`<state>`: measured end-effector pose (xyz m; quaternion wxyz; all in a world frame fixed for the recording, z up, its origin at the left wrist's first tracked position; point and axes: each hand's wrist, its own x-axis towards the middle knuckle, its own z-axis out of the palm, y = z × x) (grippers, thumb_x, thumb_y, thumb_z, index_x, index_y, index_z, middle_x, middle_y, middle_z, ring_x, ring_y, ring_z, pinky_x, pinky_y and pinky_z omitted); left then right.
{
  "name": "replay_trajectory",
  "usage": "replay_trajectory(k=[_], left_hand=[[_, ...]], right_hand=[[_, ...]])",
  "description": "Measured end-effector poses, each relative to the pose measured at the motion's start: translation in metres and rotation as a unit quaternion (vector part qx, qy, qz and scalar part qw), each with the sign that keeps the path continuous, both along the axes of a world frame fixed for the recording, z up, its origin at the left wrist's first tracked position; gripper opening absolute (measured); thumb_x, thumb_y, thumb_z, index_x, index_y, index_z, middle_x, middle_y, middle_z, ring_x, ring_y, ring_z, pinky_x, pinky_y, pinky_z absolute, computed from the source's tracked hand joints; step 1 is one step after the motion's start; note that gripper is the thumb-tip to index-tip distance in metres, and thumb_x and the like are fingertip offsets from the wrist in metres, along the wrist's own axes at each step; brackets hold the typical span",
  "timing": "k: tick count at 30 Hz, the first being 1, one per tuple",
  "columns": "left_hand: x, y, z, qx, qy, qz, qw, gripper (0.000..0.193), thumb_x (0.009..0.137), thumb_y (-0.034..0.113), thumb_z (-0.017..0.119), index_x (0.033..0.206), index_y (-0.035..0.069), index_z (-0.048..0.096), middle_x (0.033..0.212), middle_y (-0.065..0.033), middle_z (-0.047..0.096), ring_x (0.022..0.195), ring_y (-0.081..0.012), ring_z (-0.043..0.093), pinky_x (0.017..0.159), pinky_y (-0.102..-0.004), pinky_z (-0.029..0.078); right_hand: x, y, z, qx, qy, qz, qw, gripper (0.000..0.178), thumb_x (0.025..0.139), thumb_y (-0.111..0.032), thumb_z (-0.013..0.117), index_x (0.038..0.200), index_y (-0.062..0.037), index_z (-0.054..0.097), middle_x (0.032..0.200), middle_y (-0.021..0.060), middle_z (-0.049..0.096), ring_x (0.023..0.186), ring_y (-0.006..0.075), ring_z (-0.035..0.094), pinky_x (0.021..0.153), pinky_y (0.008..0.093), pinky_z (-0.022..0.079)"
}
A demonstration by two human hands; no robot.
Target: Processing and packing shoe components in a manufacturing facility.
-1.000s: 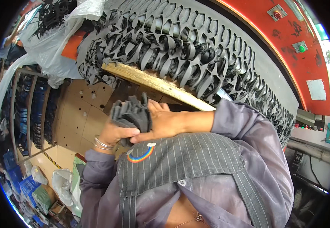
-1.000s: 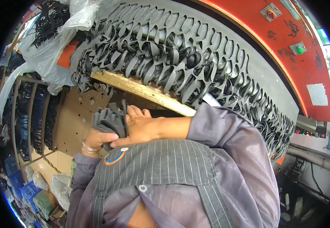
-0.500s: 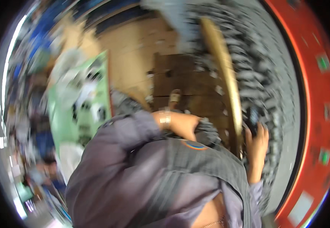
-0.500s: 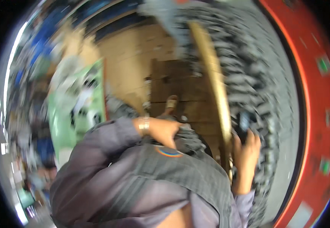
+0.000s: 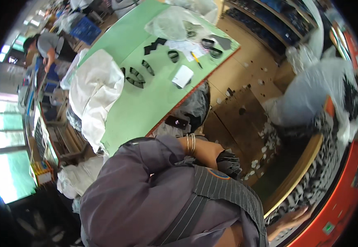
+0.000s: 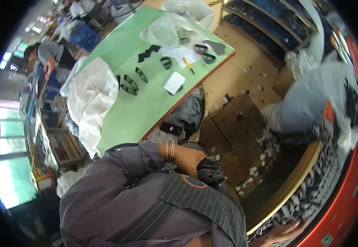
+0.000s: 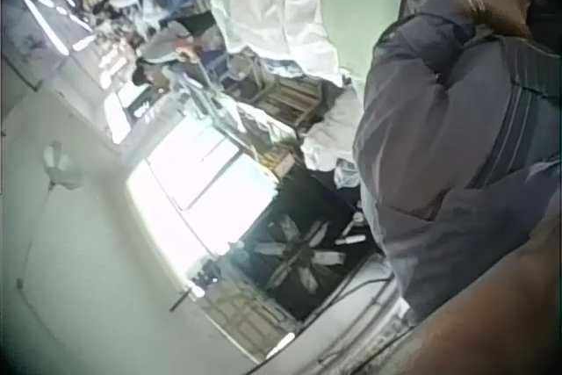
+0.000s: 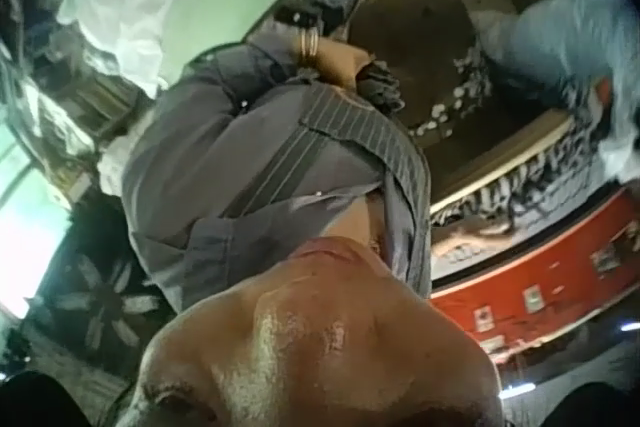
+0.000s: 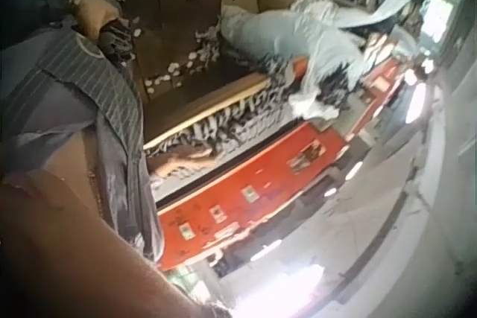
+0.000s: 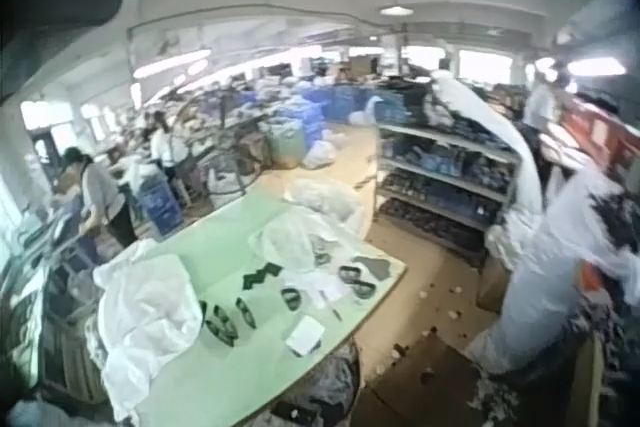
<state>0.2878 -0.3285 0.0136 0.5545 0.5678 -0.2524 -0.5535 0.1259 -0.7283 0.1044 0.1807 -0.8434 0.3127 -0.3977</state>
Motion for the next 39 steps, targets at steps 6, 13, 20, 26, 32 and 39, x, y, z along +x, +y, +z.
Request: replay_trajectory(k=[6,13,20,26,32,39], left_hand=[[0.022,0.080,-0.024,-0.030,0.002,0.148,0.989,0.031,0.074,0.012,0.073,0.100,0.000,0.062,0.089,-0.0044,0.068,0.083,-0.0099,0.056,0.074,-0.0284,0.049],[0.006,0.149,-0.030,-0.007,0.043,0.328,0.944,0.047,0.072,0.007,0.074,0.116,0.002,0.060,0.108,-0.0079,0.067,0.094,-0.0098,0.056,0.083,-0.0293,0.048],[-0.054,0.155,-0.023,0.074,0.115,0.536,0.833,0.066,0.063,0.013,0.082,0.122,0.001,0.055,0.116,-0.0090,0.064,0.105,-0.0176,0.057,0.094,-0.0345,0.045],[-0.083,0.103,-0.030,0.129,0.129,0.679,0.711,0.057,0.068,0.009,0.081,0.119,-0.001,0.057,0.117,-0.0082,0.065,0.103,-0.0146,0.059,0.093,-0.0307,0.046],[-0.041,0.050,-0.033,0.080,0.275,0.722,0.630,0.055,0.071,0.010,0.080,0.119,-0.002,0.057,0.118,-0.0090,0.064,0.104,-0.0141,0.059,0.093,-0.0299,0.046],[0.013,0.013,-0.035,0.123,0.301,0.726,0.607,0.054,0.071,0.010,0.080,0.119,-0.002,0.057,0.118,-0.0090,0.064,0.104,-0.0141,0.059,0.093,-0.0297,0.045]], right_hand=[[0.220,0.123,-0.071,0.420,0.337,0.378,0.753,0.035,0.098,-0.031,0.042,0.113,-0.0045,0.061,0.080,0.0010,0.057,0.062,0.0099,0.051,0.044,0.0235,0.035],[0.350,0.351,-0.210,0.499,0.572,0.452,0.468,0.020,0.094,-0.020,0.050,0.101,-0.0020,0.057,0.084,0.0090,0.064,0.061,0.0146,0.058,0.045,0.0264,0.042],[0.427,0.562,-0.333,0.042,0.423,0.677,0.601,0.026,0.081,-0.022,0.053,0.086,0.0015,0.063,0.085,0.0246,0.066,0.077,0.0416,0.065,0.069,0.0480,0.051],[0.444,0.624,-0.363,0.055,0.483,0.657,0.576,0.022,0.080,-0.017,0.057,0.091,0.0010,0.064,0.084,0.0238,0.067,0.084,0.0409,0.065,0.074,0.0473,0.052],[0.576,0.585,-0.346,0.274,0.164,0.647,0.693,0.025,0.088,-0.027,0.060,0.090,-0.0037,0.067,0.075,0.0125,0.068,0.063,0.0236,0.066,0.058,0.0358,0.051],[0.742,0.541,-0.393,0.170,0.170,0.541,0.806,0.025,0.083,-0.027,0.061,0.089,-0.0042,0.068,0.089,0.0166,0.068,0.084,0.0360,0.063,0.077,0.0447,0.049]])
